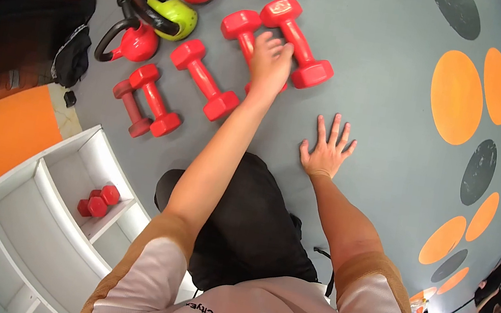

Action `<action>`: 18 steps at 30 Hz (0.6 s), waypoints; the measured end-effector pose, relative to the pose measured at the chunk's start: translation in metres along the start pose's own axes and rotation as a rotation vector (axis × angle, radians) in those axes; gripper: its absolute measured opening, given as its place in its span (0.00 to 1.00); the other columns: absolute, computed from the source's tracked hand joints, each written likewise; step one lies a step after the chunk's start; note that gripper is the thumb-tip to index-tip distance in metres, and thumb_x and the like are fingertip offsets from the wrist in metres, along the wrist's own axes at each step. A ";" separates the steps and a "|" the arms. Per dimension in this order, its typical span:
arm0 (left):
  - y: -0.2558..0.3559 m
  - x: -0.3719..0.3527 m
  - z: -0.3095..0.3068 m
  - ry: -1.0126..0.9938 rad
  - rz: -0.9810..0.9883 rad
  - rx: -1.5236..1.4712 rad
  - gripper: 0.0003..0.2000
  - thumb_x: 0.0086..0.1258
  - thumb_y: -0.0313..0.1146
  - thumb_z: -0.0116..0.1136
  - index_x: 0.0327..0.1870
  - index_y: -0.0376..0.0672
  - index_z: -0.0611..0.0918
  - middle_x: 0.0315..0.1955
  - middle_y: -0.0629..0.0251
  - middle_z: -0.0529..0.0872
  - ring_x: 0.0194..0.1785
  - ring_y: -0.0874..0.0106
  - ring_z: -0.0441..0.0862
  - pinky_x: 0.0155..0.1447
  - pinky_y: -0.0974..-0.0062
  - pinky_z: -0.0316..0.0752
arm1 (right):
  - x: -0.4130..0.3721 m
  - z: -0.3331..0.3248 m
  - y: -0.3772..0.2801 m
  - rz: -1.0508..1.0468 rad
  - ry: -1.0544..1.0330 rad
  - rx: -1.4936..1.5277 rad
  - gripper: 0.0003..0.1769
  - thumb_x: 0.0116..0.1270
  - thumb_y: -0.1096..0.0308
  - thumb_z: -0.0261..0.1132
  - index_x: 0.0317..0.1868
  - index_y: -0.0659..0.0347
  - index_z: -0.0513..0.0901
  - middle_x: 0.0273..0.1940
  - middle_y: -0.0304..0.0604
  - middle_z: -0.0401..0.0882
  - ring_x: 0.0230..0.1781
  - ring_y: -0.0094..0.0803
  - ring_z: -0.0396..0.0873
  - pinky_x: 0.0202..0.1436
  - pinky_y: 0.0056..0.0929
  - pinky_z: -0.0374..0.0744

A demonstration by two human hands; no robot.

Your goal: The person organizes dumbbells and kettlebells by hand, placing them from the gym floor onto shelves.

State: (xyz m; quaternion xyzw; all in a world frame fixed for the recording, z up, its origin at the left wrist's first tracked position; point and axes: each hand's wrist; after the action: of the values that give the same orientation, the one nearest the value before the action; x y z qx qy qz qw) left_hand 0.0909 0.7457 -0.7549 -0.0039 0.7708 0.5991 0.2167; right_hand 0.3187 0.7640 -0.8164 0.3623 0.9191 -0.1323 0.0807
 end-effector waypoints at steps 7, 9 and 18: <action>-0.098 -0.100 -0.290 0.565 0.197 0.404 0.11 0.65 0.27 0.59 0.47 0.35 0.78 0.43 0.59 0.82 0.49 0.69 0.80 0.57 0.70 0.73 | 0.000 0.006 -0.001 -0.089 0.089 -0.066 0.39 0.56 0.49 0.57 0.72 0.38 0.63 0.77 0.42 0.46 0.77 0.50 0.44 0.72 0.65 0.40; -0.141 -0.141 -0.365 0.689 0.117 0.677 0.15 0.63 0.31 0.62 0.48 0.35 0.77 0.44 0.57 0.82 0.51 0.65 0.79 0.59 0.67 0.72 | -0.007 0.011 -0.006 -0.153 0.094 -0.120 0.40 0.56 0.49 0.57 0.72 0.39 0.62 0.77 0.42 0.45 0.77 0.50 0.44 0.72 0.64 0.41; -0.251 -0.227 -0.405 0.536 -0.147 1.064 0.45 0.57 0.57 0.59 0.73 0.43 0.58 0.75 0.55 0.52 0.78 0.56 0.45 0.75 0.47 0.42 | -0.012 0.028 0.004 -0.225 0.296 -0.255 0.36 0.64 0.50 0.54 0.73 0.43 0.60 0.76 0.42 0.49 0.75 0.46 0.49 0.72 0.58 0.47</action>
State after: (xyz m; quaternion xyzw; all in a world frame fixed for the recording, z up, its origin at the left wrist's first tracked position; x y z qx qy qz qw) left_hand 0.2299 0.2424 -0.8332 -0.0992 0.9904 0.0925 0.0280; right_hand 0.3316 0.7510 -0.8408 0.2599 0.9648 0.0311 -0.0252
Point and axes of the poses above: each hand's wrist, its own x-axis towards the middle knuckle, its own z-axis out of the palm, y = z × x
